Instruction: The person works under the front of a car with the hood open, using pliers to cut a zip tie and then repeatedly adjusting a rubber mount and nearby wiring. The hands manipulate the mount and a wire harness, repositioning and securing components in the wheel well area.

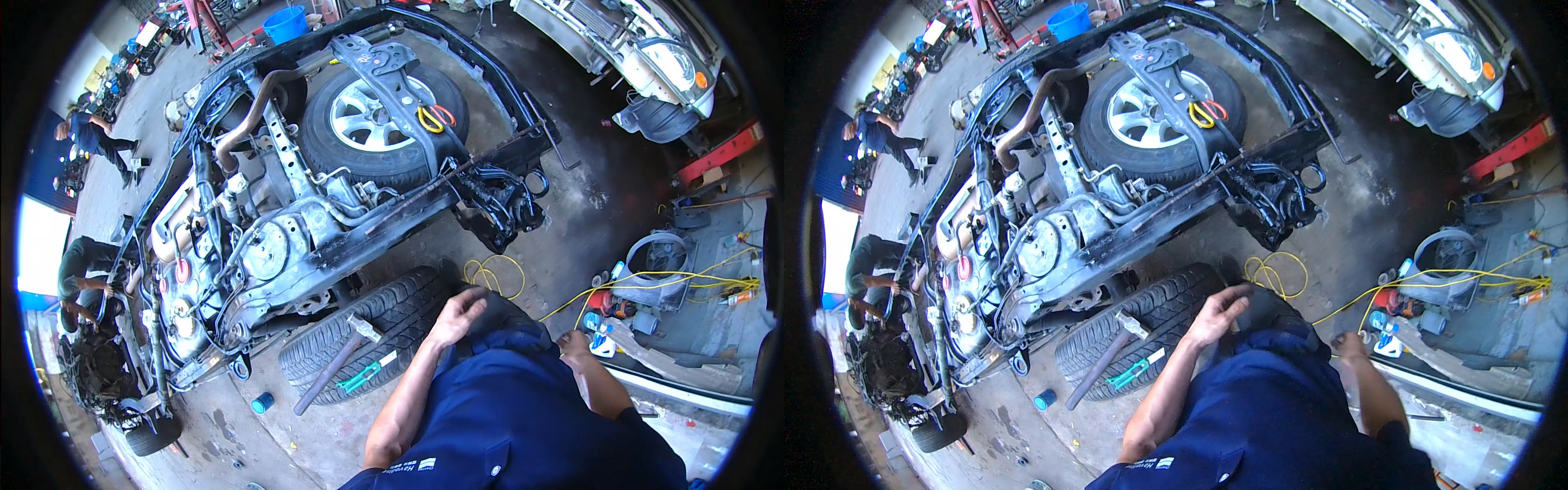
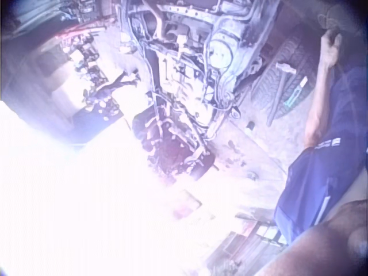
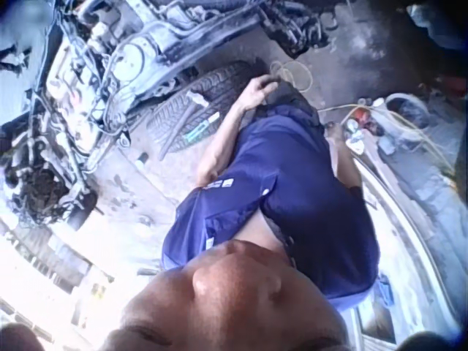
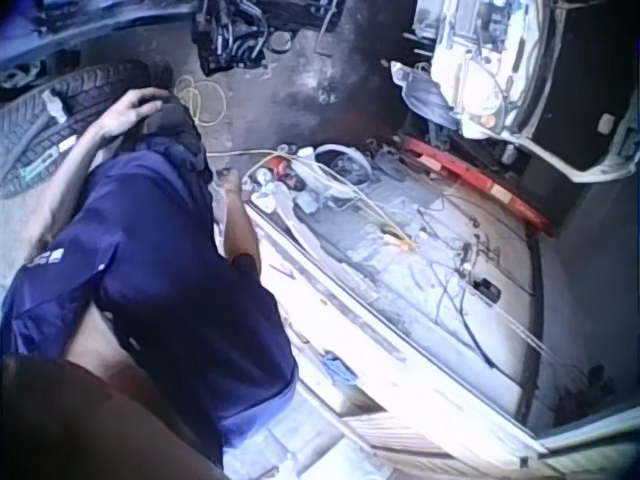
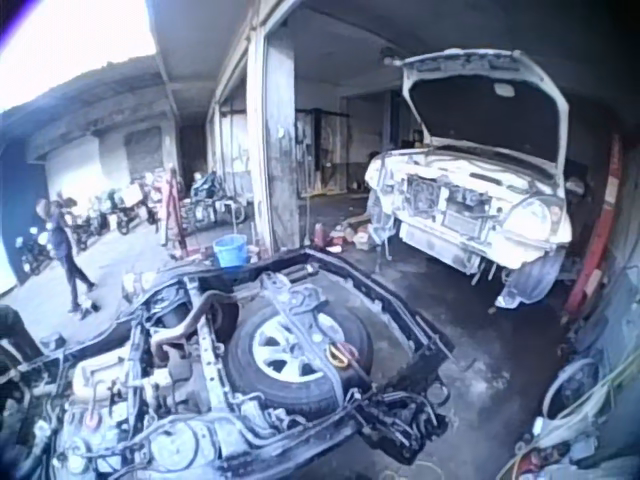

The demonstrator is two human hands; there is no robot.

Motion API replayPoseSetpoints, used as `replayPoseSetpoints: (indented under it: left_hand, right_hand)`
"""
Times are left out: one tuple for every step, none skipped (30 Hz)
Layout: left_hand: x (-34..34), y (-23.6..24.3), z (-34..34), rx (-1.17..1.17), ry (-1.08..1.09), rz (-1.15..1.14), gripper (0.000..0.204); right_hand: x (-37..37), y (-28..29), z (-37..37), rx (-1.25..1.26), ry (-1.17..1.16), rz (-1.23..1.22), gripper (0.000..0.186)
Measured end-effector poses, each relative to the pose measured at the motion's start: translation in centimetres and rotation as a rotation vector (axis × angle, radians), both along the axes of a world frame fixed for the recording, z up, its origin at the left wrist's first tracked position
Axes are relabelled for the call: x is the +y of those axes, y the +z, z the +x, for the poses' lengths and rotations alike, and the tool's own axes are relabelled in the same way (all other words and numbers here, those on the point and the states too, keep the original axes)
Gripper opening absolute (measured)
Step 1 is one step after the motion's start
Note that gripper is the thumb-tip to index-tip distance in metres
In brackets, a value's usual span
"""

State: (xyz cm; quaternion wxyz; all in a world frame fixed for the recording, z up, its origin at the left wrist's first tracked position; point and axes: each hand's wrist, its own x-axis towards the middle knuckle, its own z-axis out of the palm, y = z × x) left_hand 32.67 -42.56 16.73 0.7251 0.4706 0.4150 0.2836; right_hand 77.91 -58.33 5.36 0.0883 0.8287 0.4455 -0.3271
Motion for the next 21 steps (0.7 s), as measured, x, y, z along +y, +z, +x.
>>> replayPoseSetpoints:
  left_hand:
    - [-0.3,-0.1,-0.2,-0.054,-0.053,-0.026,0.049]
    - [-0.3,-0.3,-0.9,-0.024,-0.143,-0.106,0.051]
    - [0.3,-0.3,-2.2,-0.033,-0.150,-0.053,0.051]
    - [1.2,-0.2,-3.7,0.018,-0.167,-0.018,0.051]
    - [2.2,0.0,-5.5,0.129,-0.085,0.241,0.052]
    - [3.1,0.2,-7.2,0.119,0.042,0.237,0.052]
    - [4.5,0.4,-9.1,0.191,0.155,0.217,0.047]
    - [5.4,0.6,-10.8,0.250,0.340,0.188,0.044]
    - [6.8,0.6,-12.6,0.286,0.464,0.104,0.041]
    - [7.7,0.7,-14.4,0.268,0.597,0.074,0.038]
    - [8.9,0.7,-16.0,0.316,0.693,0.070,0.035]
    - [10.0,0.6,-17.6,0.239,0.777,0.111,0.033]
    - [11.0,0.4,-19.1,0.236,0.830,0.098,0.032]
    - [12.1,0.3,-20.6,0.243,0.890,0.078,0.031]
    - [13.2,0.1,-22.1,0.256,0.909,0.060,0.031]
    - [14.4,-0.2,-23.6,0.302,0.928,-0.010,0.032]
    - [15.6,-0.5,-25.0,0.351,0.947,-0.033,0.034]
    - [17.1,-0.9,-26.6,0.467,0.929,-0.049,0.035]
    - [18.7,-1.6,-27.9,0.496,0.957,0.015,0.036]
    - [20.6,-2.5,-29.2,0.556,0.994,0.027,0.037]
    - [22.7,-3.6,-30.5,0.662,0.968,0.086,0.039]
  right_hand:
    - [1.0,-0.4,-1.8,0.061,-0.056,0.097,0.031]
    - [2.5,-0.5,-3.8,0.085,-0.094,0.217,0.035]
    - [4.3,0.3,-5.1,0.212,-0.165,0.300,0.036]
    - [6.4,1.5,-6.3,0.134,-0.069,0.369,0.035]
    - [8.7,2.9,-7.5,0.029,0.002,0.392,0.034]
    - [10.9,4.7,-8.7,0.137,0.028,0.501,0.035]
    - [13.6,6.5,-9.8,0.202,0.055,0.567,0.031]
    - [16.0,8.4,-10.9,0.205,0.115,0.634,0.033]
    - [18.6,10.0,-12.3,0.222,0.130,0.681,0.037]
    - [21.3,11.6,-13.7,0.272,0.108,0.670,0.039]
    - [24.0,13.1,-15.1,0.317,0.110,0.627,0.039]
    - [26.6,14.2,-16.8,0.354,0.147,0.649,0.039]
    - [29.4,15.1,-18.7,0.314,0.192,0.660,0.039]
    - [32.3,15.7,-20.5,0.372,0.287,0.714,0.037]
    - [35.3,16.0,-22.6,0.454,0.341,0.739,0.033]
    - [38.8,15.8,-24.8,0.443,0.411,0.717,0.026]
    - [42.0,15.2,-27.0,0.541,0.474,0.696,0.021]
    - [45.2,13.9,-29.6,0.670,0.523,0.718,0.019]
    - [48.3,12.1,-32.1,0.751,0.509,0.573,0.015]
    - [51.4,9.8,-34.5,0.785,0.586,0.533,0.015]
    - [54.1,7.1,-36.7,0.862,0.604,0.457,0.015]
